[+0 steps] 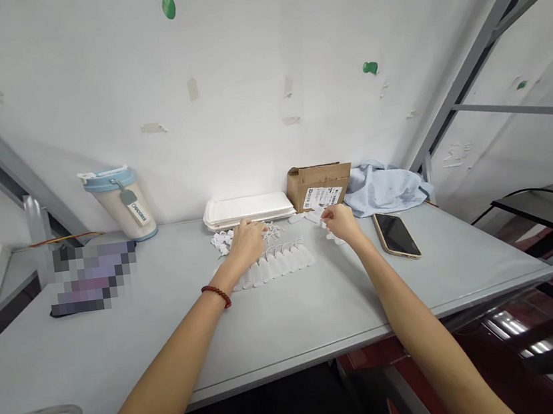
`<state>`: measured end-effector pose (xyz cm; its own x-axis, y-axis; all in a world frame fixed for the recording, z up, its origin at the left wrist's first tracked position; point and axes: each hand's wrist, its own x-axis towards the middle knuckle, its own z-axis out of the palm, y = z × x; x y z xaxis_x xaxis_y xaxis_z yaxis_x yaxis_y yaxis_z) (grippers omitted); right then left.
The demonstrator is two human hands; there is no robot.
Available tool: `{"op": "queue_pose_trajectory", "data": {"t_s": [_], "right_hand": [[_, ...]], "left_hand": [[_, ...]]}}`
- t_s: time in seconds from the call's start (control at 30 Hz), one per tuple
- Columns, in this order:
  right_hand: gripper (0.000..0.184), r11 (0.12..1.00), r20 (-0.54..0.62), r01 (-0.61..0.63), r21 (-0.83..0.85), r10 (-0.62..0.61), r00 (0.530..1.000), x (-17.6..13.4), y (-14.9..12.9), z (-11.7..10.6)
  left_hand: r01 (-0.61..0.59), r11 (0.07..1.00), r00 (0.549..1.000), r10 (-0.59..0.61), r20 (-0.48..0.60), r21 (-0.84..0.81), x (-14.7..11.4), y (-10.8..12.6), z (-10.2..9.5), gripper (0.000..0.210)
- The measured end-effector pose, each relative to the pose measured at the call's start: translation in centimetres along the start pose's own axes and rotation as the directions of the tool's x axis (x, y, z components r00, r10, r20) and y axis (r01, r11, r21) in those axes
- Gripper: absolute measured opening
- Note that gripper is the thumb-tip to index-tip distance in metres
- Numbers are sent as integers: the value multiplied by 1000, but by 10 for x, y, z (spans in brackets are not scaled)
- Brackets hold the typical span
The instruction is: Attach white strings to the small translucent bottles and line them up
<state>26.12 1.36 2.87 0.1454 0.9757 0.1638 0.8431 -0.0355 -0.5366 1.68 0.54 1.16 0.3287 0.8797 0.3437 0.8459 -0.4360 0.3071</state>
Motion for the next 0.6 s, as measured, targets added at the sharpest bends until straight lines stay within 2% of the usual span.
{"op": "queue_pose_trajectory", "data": {"t_s": [0.13,0.33,0.43,0.6], "right_hand": [[33,995,-42,5,-104,-9,999,1,4,-2],[36,977,-4,-17,-213,16,1000,-2,2,-3],[35,963,12,-59,-263,65,998,-6,0,-7],[28,928,-5,-145,-343,153,988,-8,1,-16]], "left_hand": [[-55,998,998,55,26,17,0,1,1,41],[-163,986,983,158,93,44,1,-1,6,48],[-168,984,976,157,150,62,1,-1,8,50],[-164,984,972,149,182,73,2,3,13,48]]}}
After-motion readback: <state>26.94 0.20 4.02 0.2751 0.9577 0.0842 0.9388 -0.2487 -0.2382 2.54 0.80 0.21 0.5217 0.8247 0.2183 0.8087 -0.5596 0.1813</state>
